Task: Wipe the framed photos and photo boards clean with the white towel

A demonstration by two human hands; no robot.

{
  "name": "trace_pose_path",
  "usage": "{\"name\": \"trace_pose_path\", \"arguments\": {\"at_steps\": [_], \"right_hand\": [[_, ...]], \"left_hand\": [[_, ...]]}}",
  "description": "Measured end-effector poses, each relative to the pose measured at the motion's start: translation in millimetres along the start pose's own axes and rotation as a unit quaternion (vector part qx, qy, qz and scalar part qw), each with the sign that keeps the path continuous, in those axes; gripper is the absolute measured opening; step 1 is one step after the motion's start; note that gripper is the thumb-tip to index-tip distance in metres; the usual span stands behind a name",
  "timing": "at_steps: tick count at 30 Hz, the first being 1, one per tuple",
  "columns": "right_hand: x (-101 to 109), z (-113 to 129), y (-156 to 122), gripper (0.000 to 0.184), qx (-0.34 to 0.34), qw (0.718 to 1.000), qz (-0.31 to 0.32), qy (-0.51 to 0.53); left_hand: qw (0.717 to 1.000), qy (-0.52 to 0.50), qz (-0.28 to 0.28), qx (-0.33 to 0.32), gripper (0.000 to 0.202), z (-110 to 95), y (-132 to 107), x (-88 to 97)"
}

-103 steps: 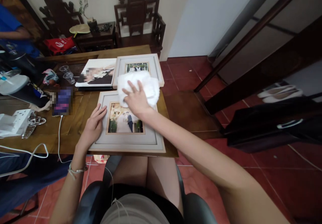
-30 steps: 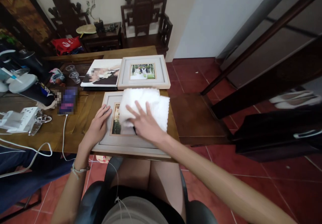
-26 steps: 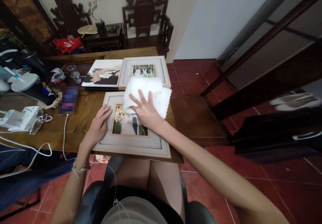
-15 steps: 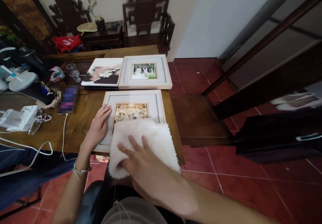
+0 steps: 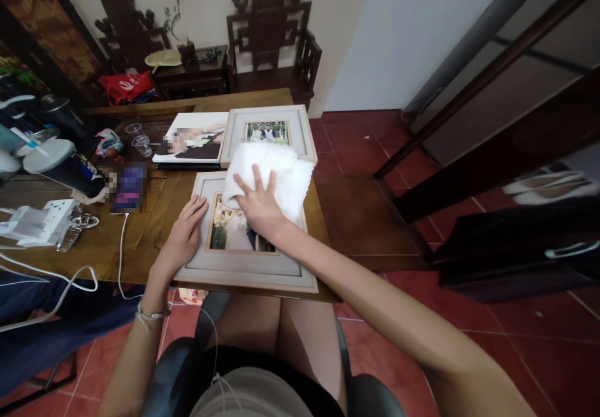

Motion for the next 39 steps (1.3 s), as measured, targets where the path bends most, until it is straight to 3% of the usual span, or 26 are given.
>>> {"name": "trace_pose_path", "arguments": {"at_steps": [3, 7, 11, 14, 17, 20, 23, 26, 30, 35, 39], "right_hand": [[1.1, 24.4, -20.1, 0.041, 0.051, 0.998, 0.022, 0.04], [20.7, 52.5, -77.5, 0.039, 0.147, 0.975, 0.079, 0.149], [54.9, 43.0, -109.0, 0.053, 0.188, 0.943, 0.045, 0.27], [65.9, 24.6, -87.0, 0.058, 0.133, 0.96, -0.027, 0.243], [56.8, 18.7, -36.8, 0.055, 0.068, 0.99, -0.079, 0.099], [34.9, 30.9, 8.8, 0.045, 0.065, 0.997, -0.043, -0.002], [17.7, 50.7, 21.1, 0.035, 0.083, 0.996, -0.023, -0.022], [12.6, 69.0, -1.8, 0.032, 0.119, 0.993, -0.01, -0.006], [16.8, 76.6, -55.9, 0.021, 0.184, 0.981, 0.046, 0.043], [30.1, 43.5, -111.6, 0.014, 0.158, 0.986, 0.042, 0.018], [34.3, 23.0, -129.3, 0.013, 0.113, 0.992, 0.032, -0.038]], "left_hand": [[1.0, -0.003, -0.018, -0.004, 0.054, -1.0, -0.7, -0.5], [1.0, -0.002, -0.023, 0.003, 0.05, -2.0, -2.1, -0.9], [1.0, -0.012, -0.011, 0.019, 0.045, -4.9, -0.8, 0.5], [0.998, -0.031, -0.013, 0.048, 0.046, -12.0, 2.2, 4.5], [0.995, -0.053, -0.025, 0.087, 0.052, -20.3, 4.3, 9.4], [0.991, -0.079, -0.044, 0.098, 0.058, -24.5, 3.5, 12.7], [0.987, -0.108, -0.054, 0.102, 0.061, -24.8, 1.3, 14.0], [0.987, -0.111, -0.049, 0.103, 0.061, -26.0, 0.6, 15.0], [0.989, -0.087, -0.046, 0.107, 0.054, -26.5, 2.2, 15.0], [0.998, -0.029, -0.018, 0.061, 0.046, -19.9, 2.4, 8.0], [0.999, -0.027, -0.034, 0.026, 0.046, -16.9, 1.6, 5.3]]}}
Point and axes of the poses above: each hand's wrist, its own y-axis towards the middle knuckle, its own x-axis out of the back of the hand, z = x × y, the point moved 2 cm from there along y, towards the middle knuckle, and after that the axes turned 2 degrees about -z, right-handed, at the moved point
